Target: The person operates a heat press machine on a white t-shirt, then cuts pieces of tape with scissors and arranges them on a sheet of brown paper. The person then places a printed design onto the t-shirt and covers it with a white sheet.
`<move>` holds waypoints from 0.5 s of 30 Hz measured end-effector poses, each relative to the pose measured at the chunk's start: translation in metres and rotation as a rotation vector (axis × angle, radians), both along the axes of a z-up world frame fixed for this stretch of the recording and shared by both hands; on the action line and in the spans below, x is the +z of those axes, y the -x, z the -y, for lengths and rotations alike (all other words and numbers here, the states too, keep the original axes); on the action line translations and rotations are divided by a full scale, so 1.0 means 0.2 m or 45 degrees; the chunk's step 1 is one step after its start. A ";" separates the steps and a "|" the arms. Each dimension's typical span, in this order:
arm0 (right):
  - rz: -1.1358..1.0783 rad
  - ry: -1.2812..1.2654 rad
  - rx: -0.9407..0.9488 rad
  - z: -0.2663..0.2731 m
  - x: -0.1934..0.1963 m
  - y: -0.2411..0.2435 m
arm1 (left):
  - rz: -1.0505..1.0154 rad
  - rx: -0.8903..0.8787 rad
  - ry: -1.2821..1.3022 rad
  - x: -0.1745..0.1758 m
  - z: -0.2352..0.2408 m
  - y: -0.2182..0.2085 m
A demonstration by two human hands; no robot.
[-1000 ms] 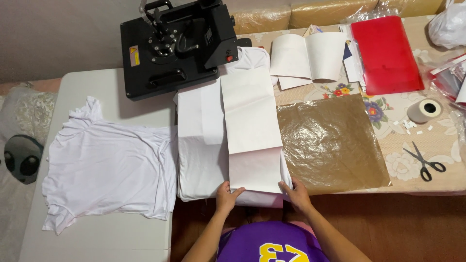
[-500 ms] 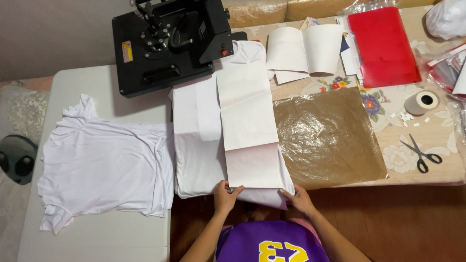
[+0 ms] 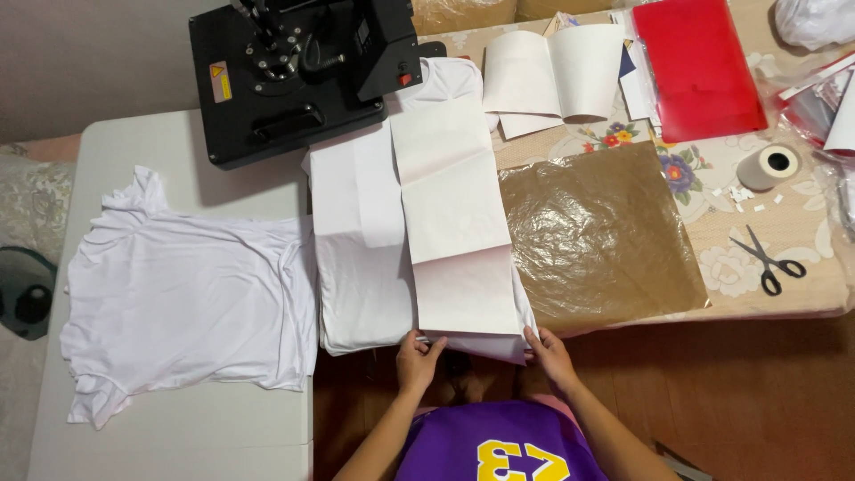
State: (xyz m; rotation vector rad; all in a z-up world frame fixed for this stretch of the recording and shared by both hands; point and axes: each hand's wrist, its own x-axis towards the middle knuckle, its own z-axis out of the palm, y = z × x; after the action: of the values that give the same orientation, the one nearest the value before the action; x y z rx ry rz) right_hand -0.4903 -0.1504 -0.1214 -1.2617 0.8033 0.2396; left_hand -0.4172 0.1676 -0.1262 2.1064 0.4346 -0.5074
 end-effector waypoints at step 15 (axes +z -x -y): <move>-0.128 0.316 0.062 -0.06 0.21 -0.05 | -0.645 0.627 0.675 0.31 0.16 0.05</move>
State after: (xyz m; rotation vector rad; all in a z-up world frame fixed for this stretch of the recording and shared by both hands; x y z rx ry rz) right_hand -0.4805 -0.1377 -0.0800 -1.5133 0.9097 0.2497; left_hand -0.4272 0.1352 -0.0640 1.2877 0.9599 -0.7607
